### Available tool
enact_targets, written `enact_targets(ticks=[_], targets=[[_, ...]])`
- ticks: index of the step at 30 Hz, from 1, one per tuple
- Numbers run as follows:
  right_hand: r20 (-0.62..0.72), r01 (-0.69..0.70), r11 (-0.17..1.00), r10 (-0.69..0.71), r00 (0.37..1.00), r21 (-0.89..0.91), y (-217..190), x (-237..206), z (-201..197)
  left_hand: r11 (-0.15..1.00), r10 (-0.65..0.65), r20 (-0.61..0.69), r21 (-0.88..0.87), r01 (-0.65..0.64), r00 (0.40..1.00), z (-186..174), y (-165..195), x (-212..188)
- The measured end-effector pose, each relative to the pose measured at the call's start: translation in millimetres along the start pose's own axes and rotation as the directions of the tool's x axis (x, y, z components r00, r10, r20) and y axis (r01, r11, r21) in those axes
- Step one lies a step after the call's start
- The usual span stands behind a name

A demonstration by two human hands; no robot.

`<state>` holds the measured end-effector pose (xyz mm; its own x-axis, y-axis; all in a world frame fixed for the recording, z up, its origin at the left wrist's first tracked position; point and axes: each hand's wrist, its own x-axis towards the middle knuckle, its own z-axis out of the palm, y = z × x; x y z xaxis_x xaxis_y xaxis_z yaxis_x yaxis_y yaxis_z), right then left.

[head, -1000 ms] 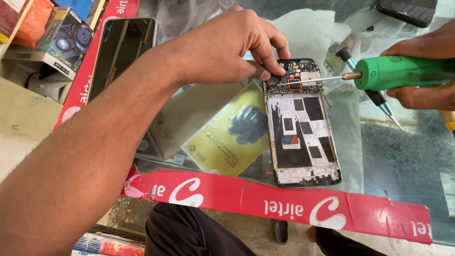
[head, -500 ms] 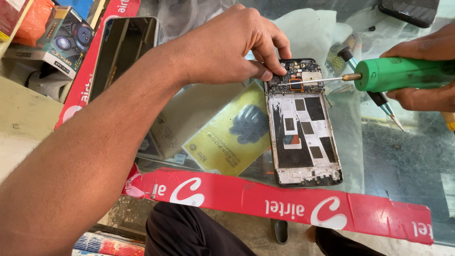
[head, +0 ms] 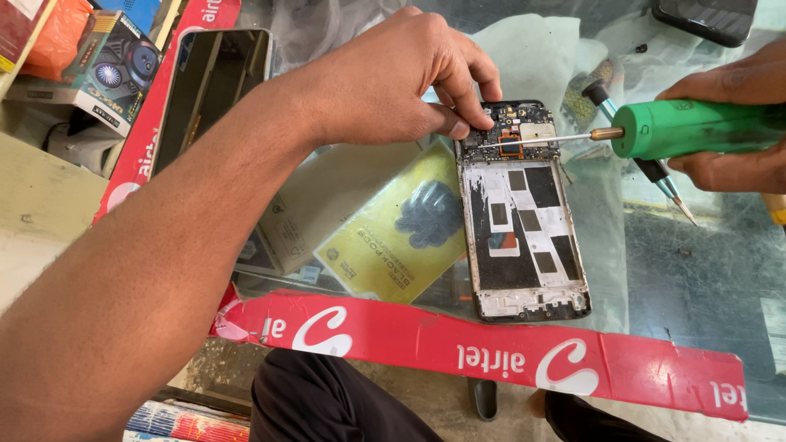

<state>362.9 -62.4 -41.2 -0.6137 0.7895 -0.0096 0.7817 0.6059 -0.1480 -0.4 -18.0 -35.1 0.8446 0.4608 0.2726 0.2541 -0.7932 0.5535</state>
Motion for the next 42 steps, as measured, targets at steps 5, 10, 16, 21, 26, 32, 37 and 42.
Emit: enact_targets(ticks=[5, 10, 16, 21, 26, 32, 37, 42], targets=[[0.008, -0.004, 1.000, 0.004, 1.000, 0.017, -10, 3, -6, 1.000, -0.006, 0.008, -0.014, 0.006, 1.000, -1, 1, 0], [0.179, -0.250, 0.928, 0.206, 0.962, 0.277, -11, 8, -7, 1.000, -0.009, 0.009, -0.012, 0.009, 1.000, -2, 2, 0], [0.018, 0.150, 0.977, -0.149, 0.989, -0.153, 1, 4, 0, 1.000, -0.009, 0.009, -0.016, 0.009, 1.000, -2, 2, -1], [-0.056, 0.008, 0.992, -0.015, 0.998, -0.124, -2, 4, 15, 1.000, 0.019, 0.011, -0.008, -0.019, 1.000, -2, -1, 0], [-0.119, 0.013, 0.999, -0.016, 0.993, -0.030, -8, 0, 5, 1.000, 0.018, -0.008, -0.010, -0.018, 1.000, 0, -2, 0], [-0.135, 0.033, 0.996, -0.044, 0.990, -0.080, -1, -10, 3, 1.000, 0.010, 0.001, -0.020, -0.010, 1.000, -1, -1, 0], [-0.169, 0.028, 0.998, -0.038, 0.985, -0.063, 1, -12, 6, 1.000, 0.007, 0.001, -0.010, -0.007, 1.000, -2, 0, -1], [-0.097, -0.014, 0.992, 0.002, 0.995, -0.125, 1, -8, 2, 0.999, 0.010, 0.002, -0.033, -0.010, 1.000, 0, -1, 0]])
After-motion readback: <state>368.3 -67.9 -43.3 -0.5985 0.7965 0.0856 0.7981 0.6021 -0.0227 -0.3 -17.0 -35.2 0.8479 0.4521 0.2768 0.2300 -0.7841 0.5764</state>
